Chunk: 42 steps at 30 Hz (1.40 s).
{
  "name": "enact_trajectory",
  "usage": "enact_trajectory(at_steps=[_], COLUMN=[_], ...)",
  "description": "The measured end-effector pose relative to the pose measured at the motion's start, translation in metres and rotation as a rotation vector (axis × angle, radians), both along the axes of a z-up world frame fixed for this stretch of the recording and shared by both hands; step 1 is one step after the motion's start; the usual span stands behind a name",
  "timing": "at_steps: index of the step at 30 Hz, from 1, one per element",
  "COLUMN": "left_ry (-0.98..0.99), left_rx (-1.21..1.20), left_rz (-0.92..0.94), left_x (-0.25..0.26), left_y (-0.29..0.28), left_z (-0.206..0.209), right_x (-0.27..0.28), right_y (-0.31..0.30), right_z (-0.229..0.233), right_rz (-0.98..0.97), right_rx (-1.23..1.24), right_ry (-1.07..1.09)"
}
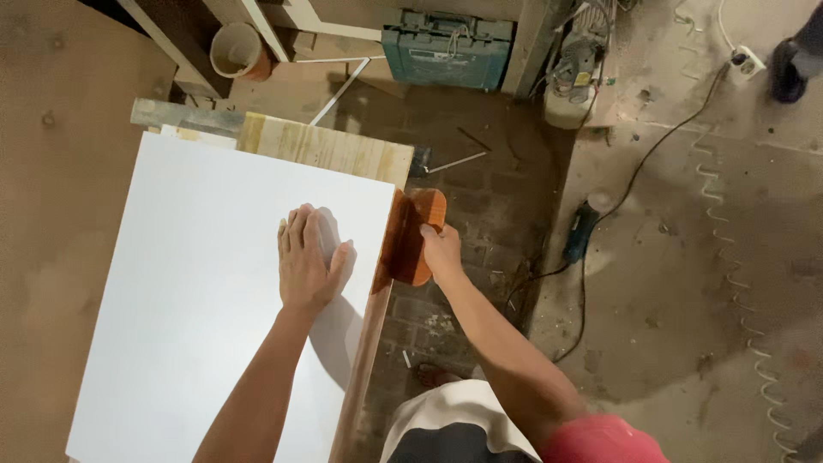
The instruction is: The person sands the edge of a white rectangular board using a sanding block. They pour a liquid from a plastic bottle onto the sanding block and continue sanding the board's edge.
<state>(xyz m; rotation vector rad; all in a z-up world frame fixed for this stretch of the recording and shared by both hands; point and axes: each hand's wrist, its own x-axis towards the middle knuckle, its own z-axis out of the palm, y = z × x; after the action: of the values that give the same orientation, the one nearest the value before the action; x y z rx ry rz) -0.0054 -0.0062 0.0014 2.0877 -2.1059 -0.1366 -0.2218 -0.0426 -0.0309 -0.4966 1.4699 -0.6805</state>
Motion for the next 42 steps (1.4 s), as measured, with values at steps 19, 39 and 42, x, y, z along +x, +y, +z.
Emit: enact_trajectory(at_steps=[19, 39, 42], left_ry=[0.040, 0.049, 0.036], left_rx=[-0.011, 0.065, 0.063], left_rz=[-0.028, 0.051, 0.045], left_x=[0.008, 0.029, 0.030], left_y=[0.017, 0.182, 0.179], left_z=[0.002, 0.002, 0.001], right_x=[-0.059, 0.016, 0.017], right_y=[0.041, 0.120, 0.117], right_z=[0.070, -0.065, -0.092], right_rz=[-0.365, 0.093, 0.074], right_rx=[-0.247, -0.090, -0.128], right_ry=[-0.111, 0.138, 0.095])
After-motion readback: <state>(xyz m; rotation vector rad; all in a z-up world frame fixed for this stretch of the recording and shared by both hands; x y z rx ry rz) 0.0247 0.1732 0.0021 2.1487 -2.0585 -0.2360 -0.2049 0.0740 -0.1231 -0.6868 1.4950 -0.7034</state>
